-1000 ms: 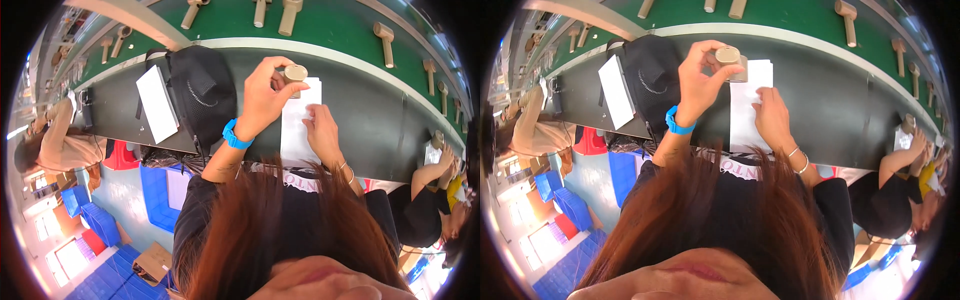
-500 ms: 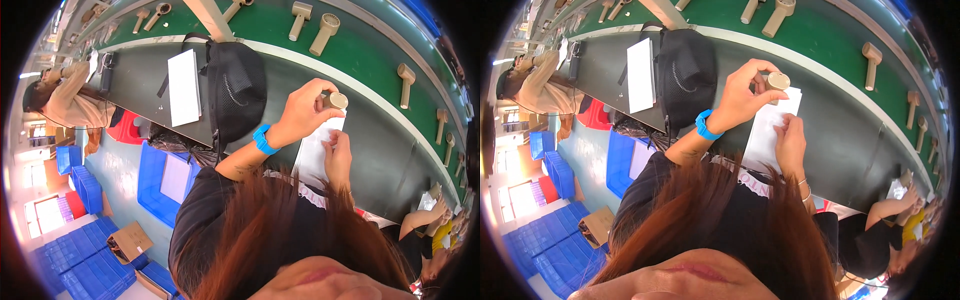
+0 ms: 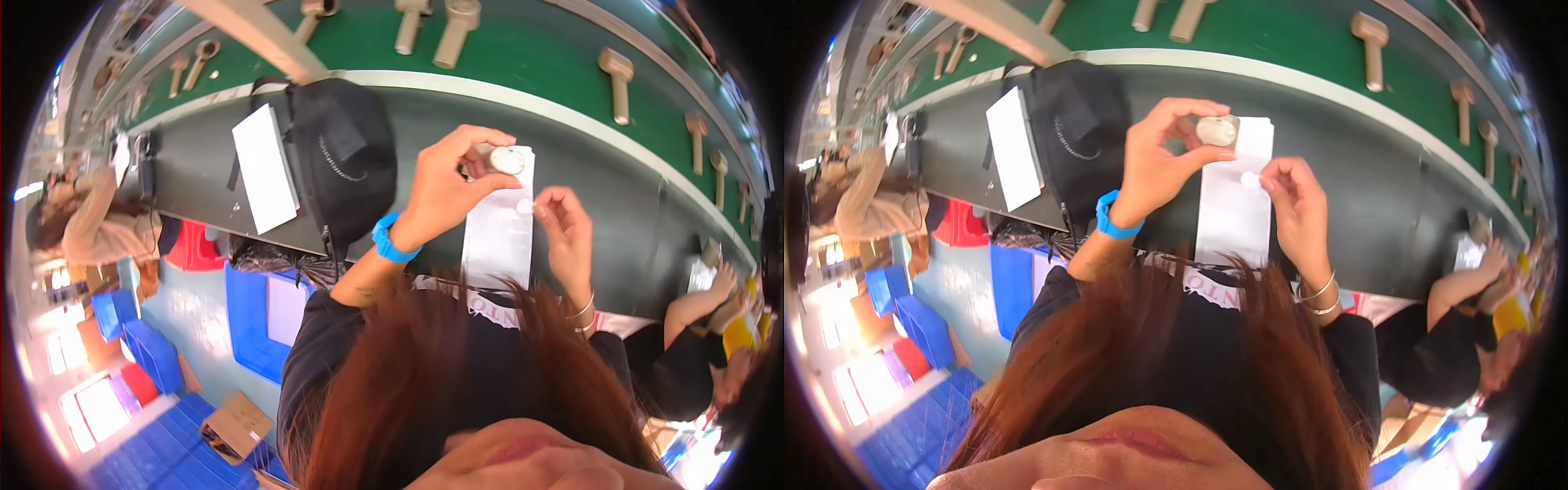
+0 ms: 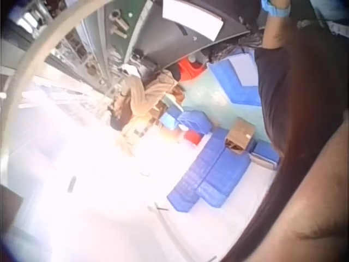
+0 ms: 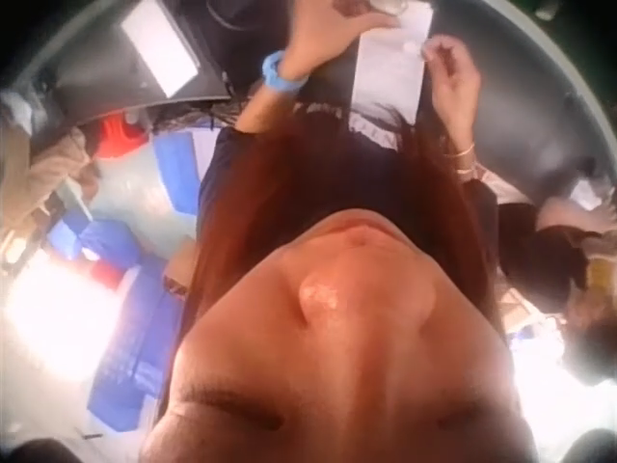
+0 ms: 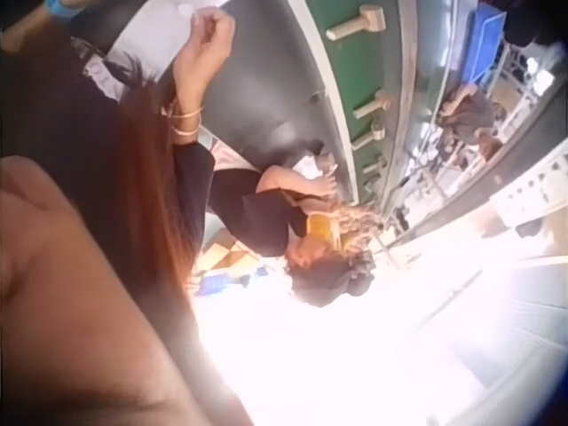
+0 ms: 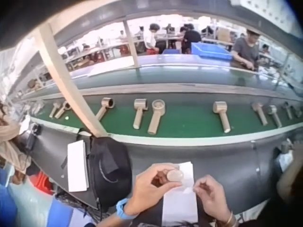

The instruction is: The person takes portable fans from a conveyor belt, peels adhesive stickers from a paper sheet, attaches them to the base of each fan by hand, and places the fans back onto the conveyor belt.

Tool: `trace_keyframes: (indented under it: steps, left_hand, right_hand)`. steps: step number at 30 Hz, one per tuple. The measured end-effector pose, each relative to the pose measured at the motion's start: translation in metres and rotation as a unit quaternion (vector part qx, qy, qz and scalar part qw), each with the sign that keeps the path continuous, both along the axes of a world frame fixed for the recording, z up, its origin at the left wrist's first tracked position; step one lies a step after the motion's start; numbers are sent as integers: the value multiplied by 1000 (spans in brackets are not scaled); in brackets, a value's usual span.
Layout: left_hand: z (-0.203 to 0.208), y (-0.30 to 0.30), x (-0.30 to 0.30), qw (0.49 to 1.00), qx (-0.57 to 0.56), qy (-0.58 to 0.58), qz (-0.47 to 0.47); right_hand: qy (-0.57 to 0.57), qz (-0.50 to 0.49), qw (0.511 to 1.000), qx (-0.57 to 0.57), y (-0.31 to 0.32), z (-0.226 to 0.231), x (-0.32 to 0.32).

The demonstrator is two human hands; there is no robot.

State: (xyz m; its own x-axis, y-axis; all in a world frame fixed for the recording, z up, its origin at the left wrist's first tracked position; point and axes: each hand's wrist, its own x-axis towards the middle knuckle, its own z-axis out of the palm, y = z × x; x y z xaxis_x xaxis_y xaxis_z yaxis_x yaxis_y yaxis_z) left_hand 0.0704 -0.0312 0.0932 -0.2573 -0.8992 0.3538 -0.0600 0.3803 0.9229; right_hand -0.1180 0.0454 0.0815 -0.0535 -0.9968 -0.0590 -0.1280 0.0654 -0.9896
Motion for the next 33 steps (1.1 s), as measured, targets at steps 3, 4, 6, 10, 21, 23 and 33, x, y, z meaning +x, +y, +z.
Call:
trace_keyframes:
  steps: [3,4,6,10,21,23,33]
  left_hand:
    - [4,9,-6,999,-31,23,22]
    - [6,11,-9,995,-54,52,59]
    - [5,16,-13,998,-35,38,40]
    - [3,25,-15,999,27,44,-3]
    - [3,37,-4,961,171,155,-149]
    - [-1,36,-2,955,173,176,-165]
    - [-6,32,-1,947,181,189,-188]
  right_hand:
    - [-38,-20,998,-54,-4,38,1]
    - [-30,-13,995,-90,-5,47,1]
    - [-22,-14,992,-125,-4,57,5]
    - [-88,-22,989,-117,-4,55,12]
    - [-95,-4,992,-79,2,54,16]
    - [-92,-4,993,-75,2,54,16]
    - [-73,0,996,-53,2,56,13]
